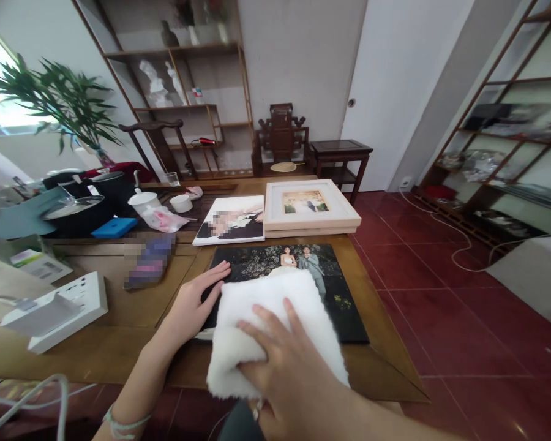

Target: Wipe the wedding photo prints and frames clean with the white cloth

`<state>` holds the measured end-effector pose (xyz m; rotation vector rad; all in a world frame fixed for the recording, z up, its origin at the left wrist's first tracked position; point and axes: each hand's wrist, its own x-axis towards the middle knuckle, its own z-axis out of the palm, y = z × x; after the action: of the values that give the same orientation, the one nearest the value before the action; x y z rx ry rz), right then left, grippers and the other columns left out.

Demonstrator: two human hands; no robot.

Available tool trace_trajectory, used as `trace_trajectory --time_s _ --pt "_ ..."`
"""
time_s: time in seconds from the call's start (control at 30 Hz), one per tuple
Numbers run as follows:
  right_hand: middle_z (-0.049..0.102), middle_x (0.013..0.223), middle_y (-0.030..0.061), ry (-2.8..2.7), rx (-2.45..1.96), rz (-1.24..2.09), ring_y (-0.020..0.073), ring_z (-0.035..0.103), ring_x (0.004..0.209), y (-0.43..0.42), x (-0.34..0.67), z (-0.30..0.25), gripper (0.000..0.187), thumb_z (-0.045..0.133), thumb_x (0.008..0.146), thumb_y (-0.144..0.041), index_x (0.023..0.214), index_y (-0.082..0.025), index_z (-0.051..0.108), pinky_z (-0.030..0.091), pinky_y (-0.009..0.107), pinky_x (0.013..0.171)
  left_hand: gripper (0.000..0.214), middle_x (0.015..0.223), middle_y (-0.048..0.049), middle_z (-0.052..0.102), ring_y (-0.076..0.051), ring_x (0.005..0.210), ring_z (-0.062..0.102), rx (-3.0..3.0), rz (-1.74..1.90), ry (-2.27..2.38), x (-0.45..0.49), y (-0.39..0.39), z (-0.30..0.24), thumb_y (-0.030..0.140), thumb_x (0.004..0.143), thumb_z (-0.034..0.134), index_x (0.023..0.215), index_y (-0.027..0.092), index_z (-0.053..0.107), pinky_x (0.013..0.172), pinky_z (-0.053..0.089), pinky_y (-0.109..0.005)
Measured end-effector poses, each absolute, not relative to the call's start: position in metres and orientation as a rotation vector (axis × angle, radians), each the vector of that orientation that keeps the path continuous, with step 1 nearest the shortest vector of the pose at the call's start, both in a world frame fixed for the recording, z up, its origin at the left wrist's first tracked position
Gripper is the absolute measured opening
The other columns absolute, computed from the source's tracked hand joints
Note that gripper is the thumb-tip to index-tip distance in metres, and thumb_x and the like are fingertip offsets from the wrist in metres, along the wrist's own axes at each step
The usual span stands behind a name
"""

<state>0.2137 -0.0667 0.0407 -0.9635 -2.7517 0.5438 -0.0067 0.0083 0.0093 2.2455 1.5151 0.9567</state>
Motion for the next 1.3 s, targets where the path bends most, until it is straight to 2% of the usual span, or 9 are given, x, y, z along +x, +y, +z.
trace_trajectory --time_s 0.17,0.33,0.57,0.67,0.73,0.87,0.97,1.13,1.3 --pt "0.044 0.140 0.0076 -2.642 -1.090 0.436 0.0309 0.018 0.136 -0.046 0.204 0.046 0.031 0.046 0.077 -0.017 0.102 -0.021 0.063 0.004 0.066 0.104 0.036 0.127 -0.0108 0.058 -0.022 0.120 0.052 2.229 0.962 1.514 -0.007 0.008 0.011 0.024 0.090 0.039 0.114 0.014 0.062 0.105 0.038 -0.041" --pt "0.042 0.141 0.0111 -2.777 -0.826 0.495 0.0307 0.017 0.137 -0.041 0.193 0.052 0.030 0.050 0.080 -0.023 0.107 -0.019 0.063 0.001 0.067 0.103 0.040 0.129 -0.0102 0.057 -0.020 0.121 0.051 2.123 1.066 1.519 -0.007 0.004 0.013 0.027 0.092 0.033 0.122 0.014 0.056 0.104 0.039 -0.038" --pt "0.048 0.137 0.0085 -2.838 -0.576 0.666 0.0227 0.027 0.134 -0.047 0.208 0.062 0.037 0.055 0.080 -0.023 0.117 -0.021 0.058 0.000 0.054 0.109 0.043 0.126 -0.0111 0.059 -0.021 0.120 0.052 2.108 1.045 1.525 -0.005 0.001 0.016 0.033 0.094 0.031 0.117 0.012 0.060 0.105 0.038 -0.038" --pt "0.057 0.129 0.0053 -2.782 -0.648 0.795 0.0203 0.036 0.130 -0.043 0.222 0.070 0.030 0.051 0.086 -0.025 0.114 -0.025 0.061 0.005 0.048 0.111 0.040 0.123 -0.0113 0.061 -0.021 0.117 0.055 2.156 0.999 1.537 -0.005 0.003 0.015 0.032 0.093 0.036 0.115 0.011 0.061 0.103 0.041 -0.037" --pt "0.059 0.125 0.0024 -2.734 -0.753 0.884 0.0211 0.041 0.127 -0.034 0.233 0.074 0.028 0.048 0.089 -0.029 0.113 -0.026 0.062 0.014 0.044 0.111 0.037 0.123 -0.0114 0.061 -0.022 0.116 0.056 2.197 0.984 1.536 -0.005 0.004 0.014 0.030 0.091 0.041 0.114 0.011 0.062 0.102 0.042 -0.037" --pt "0.056 0.130 0.0047 -2.565 -1.186 0.935 0.0296 0.036 0.130 0.000 0.253 0.070 0.044 0.041 0.090 -0.048 0.125 -0.025 0.055 0.033 0.045 0.103 0.030 0.120 -0.0107 0.064 -0.023 0.115 0.057 2.243 1.016 1.507 -0.006 0.006 0.011 0.025 0.088 0.044 0.106 0.013 0.066 0.101 0.043 -0.038" --pt "0.051 0.134 0.0088 -2.428 -1.336 0.819 0.0318 0.041 0.126 0.028 0.251 0.065 0.054 0.037 0.090 -0.055 0.130 -0.021 0.051 0.032 0.047 0.102 0.029 0.118 -0.0111 0.065 -0.022 0.115 0.057 2.254 1.041 1.491 -0.006 0.007 0.009 0.022 0.088 0.044 0.102 0.014 0.067 0.101 0.043 -0.039" --pt "0.054 0.132 0.0100 -2.377 -1.117 0.782 0.0289 0.046 0.122 0.063 0.208 0.065 0.048 0.038 0.092 -0.047 0.126 -0.017 0.055 0.034 0.042 0.101 0.028 0.116 -0.0121 0.066 -0.023 0.111 0.060 2.284 1.046 1.502 -0.006 0.007 0.009 0.021 0.087 0.046 0.102 0.013 0.067 0.099 0.045 -0.040" --pt "0.055 0.131 0.0072 -2.384 -0.994 0.810 0.0277 0.049 0.120 0.078 0.166 0.065 0.044 0.041 0.091 -0.044 0.125 -0.020 0.054 0.037 0.039 0.098 0.027 0.110 -0.0121 0.069 -0.023 0.105 0.063 2.323 1.035 1.534 -0.007 0.008 0.008 0.021 0.086 0.047 0.101 0.012 0.068 0.094 0.049 -0.039"
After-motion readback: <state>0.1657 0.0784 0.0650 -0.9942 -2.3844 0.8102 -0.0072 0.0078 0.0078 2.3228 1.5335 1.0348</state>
